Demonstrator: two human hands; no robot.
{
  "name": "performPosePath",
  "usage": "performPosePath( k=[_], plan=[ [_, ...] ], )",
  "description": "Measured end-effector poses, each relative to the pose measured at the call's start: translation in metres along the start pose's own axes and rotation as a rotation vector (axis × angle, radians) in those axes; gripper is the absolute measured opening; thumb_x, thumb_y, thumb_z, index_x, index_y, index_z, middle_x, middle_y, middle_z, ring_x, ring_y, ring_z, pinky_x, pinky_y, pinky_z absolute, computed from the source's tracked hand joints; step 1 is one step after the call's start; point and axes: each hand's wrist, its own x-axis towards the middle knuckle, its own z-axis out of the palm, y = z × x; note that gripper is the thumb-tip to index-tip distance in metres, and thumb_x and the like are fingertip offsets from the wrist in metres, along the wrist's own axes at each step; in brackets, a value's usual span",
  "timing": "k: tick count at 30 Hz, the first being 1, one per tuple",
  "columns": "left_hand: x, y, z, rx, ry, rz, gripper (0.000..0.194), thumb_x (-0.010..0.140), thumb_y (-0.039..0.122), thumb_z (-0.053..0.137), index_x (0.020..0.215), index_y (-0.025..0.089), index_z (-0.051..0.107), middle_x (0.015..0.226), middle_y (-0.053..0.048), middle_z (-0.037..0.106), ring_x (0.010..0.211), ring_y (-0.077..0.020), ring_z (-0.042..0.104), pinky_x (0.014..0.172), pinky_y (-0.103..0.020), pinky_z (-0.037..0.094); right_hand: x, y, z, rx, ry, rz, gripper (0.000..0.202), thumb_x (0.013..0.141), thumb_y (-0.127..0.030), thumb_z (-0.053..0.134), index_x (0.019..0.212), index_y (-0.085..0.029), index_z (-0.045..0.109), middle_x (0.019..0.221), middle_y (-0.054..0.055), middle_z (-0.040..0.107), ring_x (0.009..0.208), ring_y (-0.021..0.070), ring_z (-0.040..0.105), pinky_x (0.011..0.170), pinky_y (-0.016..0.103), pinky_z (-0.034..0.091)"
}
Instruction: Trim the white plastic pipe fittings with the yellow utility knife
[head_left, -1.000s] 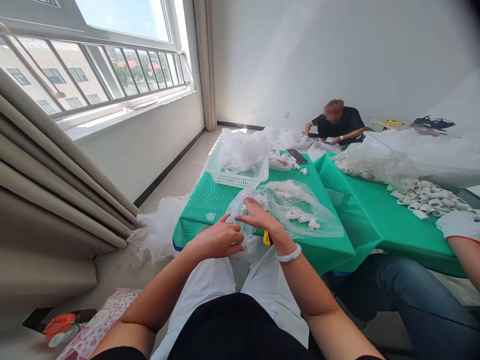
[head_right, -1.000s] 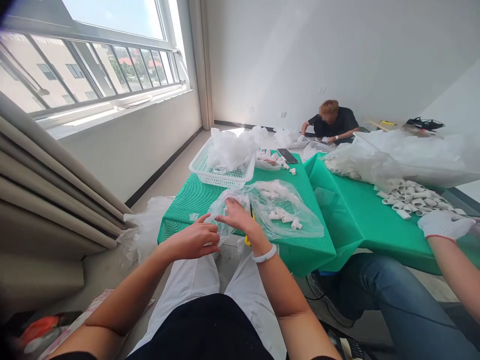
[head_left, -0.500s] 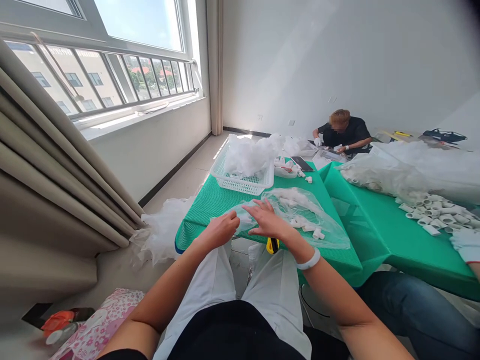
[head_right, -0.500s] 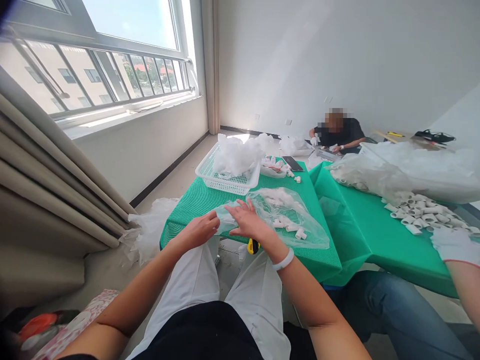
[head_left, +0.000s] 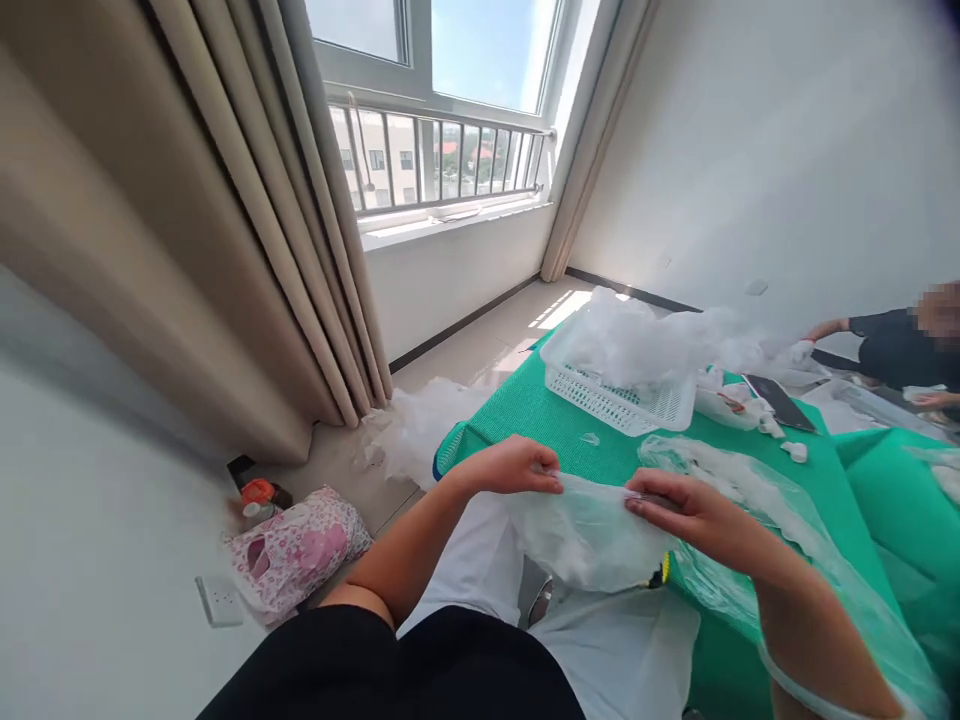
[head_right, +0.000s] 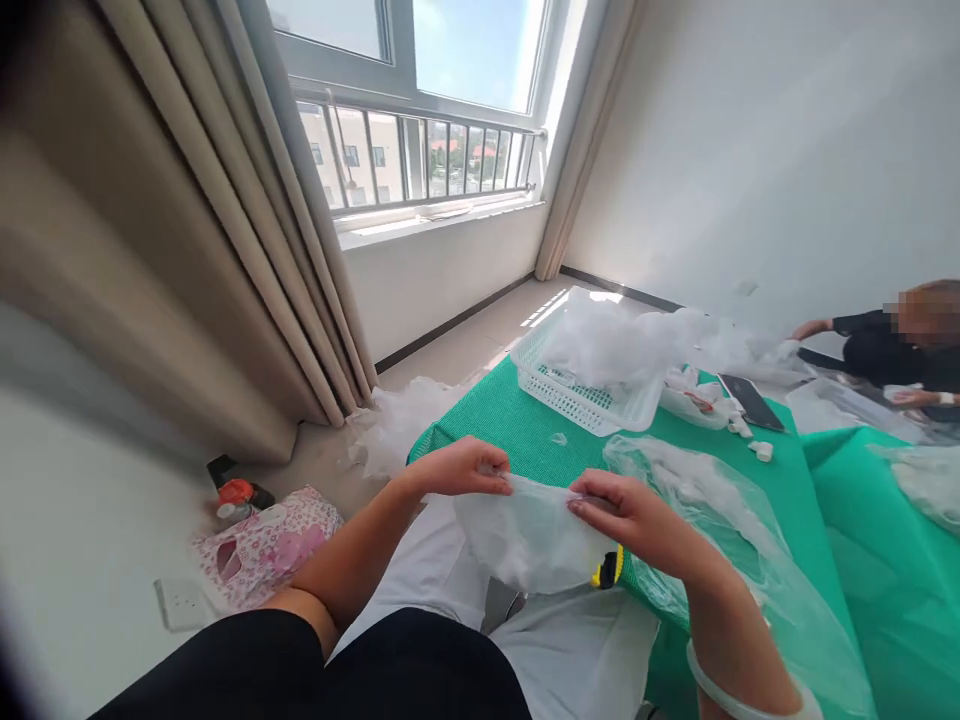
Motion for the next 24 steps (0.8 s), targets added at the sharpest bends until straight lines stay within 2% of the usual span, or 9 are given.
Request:
performPosePath(
  k=[3,6,8,11,14,15,18,21,24],
  plan=[
    [-0.013,-0.013,-0.023,0.277,0.28,-0.081,0.014,0.085,0.025,0.053,0.083,0.016,0.063,0.085,-0.003,0.062,0.083,-0.0151,0.053,0.076,-0.026,0.04,0.041,-0.009,0.006,-0.11,0.143,-0.096,0.03,0.083,-0.049,0.048,0.079,-0.023,0.064,0.073,0.005,0.062,0.066,0.0177,0.056,0.059,0.028,0.046],
    [-0.022,-0.038,-0.054,0.508,0.501,-0.15,0.018,0.088,0.024,0.047,0.087,0.018,0.064,0.095,-0.006,0.062,0.1,-0.0212,0.049,0.088,-0.035,0.039,0.103,-0.02,0.015,-0.241,0.358,-0.209,0.021,0.084,-0.037,0.048,0.084,-0.023,0.063,0.082,0.006,0.064,0.079,0.0212,0.057,0.073,0.034,0.047],
    [-0.025,-0.064,-0.071,0.602,0.598,-0.204,0.02,0.089,0.024,0.044,0.088,0.018,0.063,0.1,-0.007,0.061,0.108,-0.0237,0.045,0.091,-0.039,0.037,0.15,-0.024,0.023,-0.361,0.488,-0.297,0.019,0.085,-0.029,0.046,0.085,-0.021,0.063,0.087,0.009,0.064,0.09,0.0247,0.055,0.082,0.038,0.045],
    [-0.027,-0.112,-0.084,0.663,0.662,-0.311,0.022,0.089,0.02,0.042,0.09,0.018,0.063,0.108,-0.009,0.058,0.114,-0.0251,0.041,0.094,-0.041,0.035,0.217,-0.026,0.043,-0.531,0.499,-0.347,0.02,0.085,-0.02,0.045,0.09,-0.019,0.064,0.092,0.012,0.063,0.098,0.0273,0.05,0.087,0.041,0.042],
    [-0.03,-0.161,-0.072,0.589,0.591,-0.513,0.023,0.088,0.017,0.041,0.098,0.017,0.062,0.118,-0.012,0.054,0.12,-0.0258,0.037,0.097,-0.041,0.034,0.264,-0.019,0.073,-0.65,0.311,-0.305,0.022,0.084,-0.014,0.048,0.096,-0.018,0.065,0.1,0.013,0.063,0.107,0.0269,0.048,0.094,0.041,0.038],
    [-0.031,-0.175,-0.064,0.535,0.528,-0.609,0.023,0.087,0.017,0.043,0.102,0.017,0.06,0.121,-0.012,0.052,0.122,-0.0259,0.035,0.098,-0.041,0.033,0.274,-0.015,0.083,-0.672,0.241,-0.274,0.021,0.082,-0.013,0.051,0.098,-0.017,0.065,0.102,0.013,0.064,0.11,0.027,0.047,0.096,0.042,0.036],
    [-0.04,-0.205,-0.032,0.44,0.436,-0.746,0.03,0.074,0.021,0.065,0.103,0.015,0.059,0.117,-0.015,0.055,0.116,-0.0299,0.043,0.09,-0.042,0.04,0.285,-0.001,0.107,-0.687,0.136,-0.251,0.019,0.079,-0.017,0.06,0.097,-0.016,0.067,0.103,0.013,0.066,0.113,0.0283,0.048,0.097,0.044,0.036],
    [-0.049,-0.214,-0.004,0.363,0.378,-0.801,0.031,0.065,0.022,0.074,0.092,0.015,0.062,0.106,-0.013,0.06,0.108,-0.0292,0.05,0.084,-0.039,0.044,0.28,0.011,0.112,-0.679,0.1,-0.254,0.019,0.083,-0.021,0.057,0.097,-0.016,0.068,0.104,0.012,0.067,0.114,0.0281,0.049,0.097,0.043,0.038],
    [-0.049,-0.203,0.006,0.324,0.403,-0.796,0.023,0.073,0.024,0.067,0.094,0.015,0.063,0.107,-0.013,0.061,0.109,-0.0274,0.052,0.085,-0.037,0.045,0.269,0.015,0.101,-0.669,0.1,-0.224,0.021,0.085,-0.022,0.052,0.098,-0.016,0.068,0.102,0.012,0.067,0.111,0.0272,0.051,0.095,0.041,0.04]
  ],
)
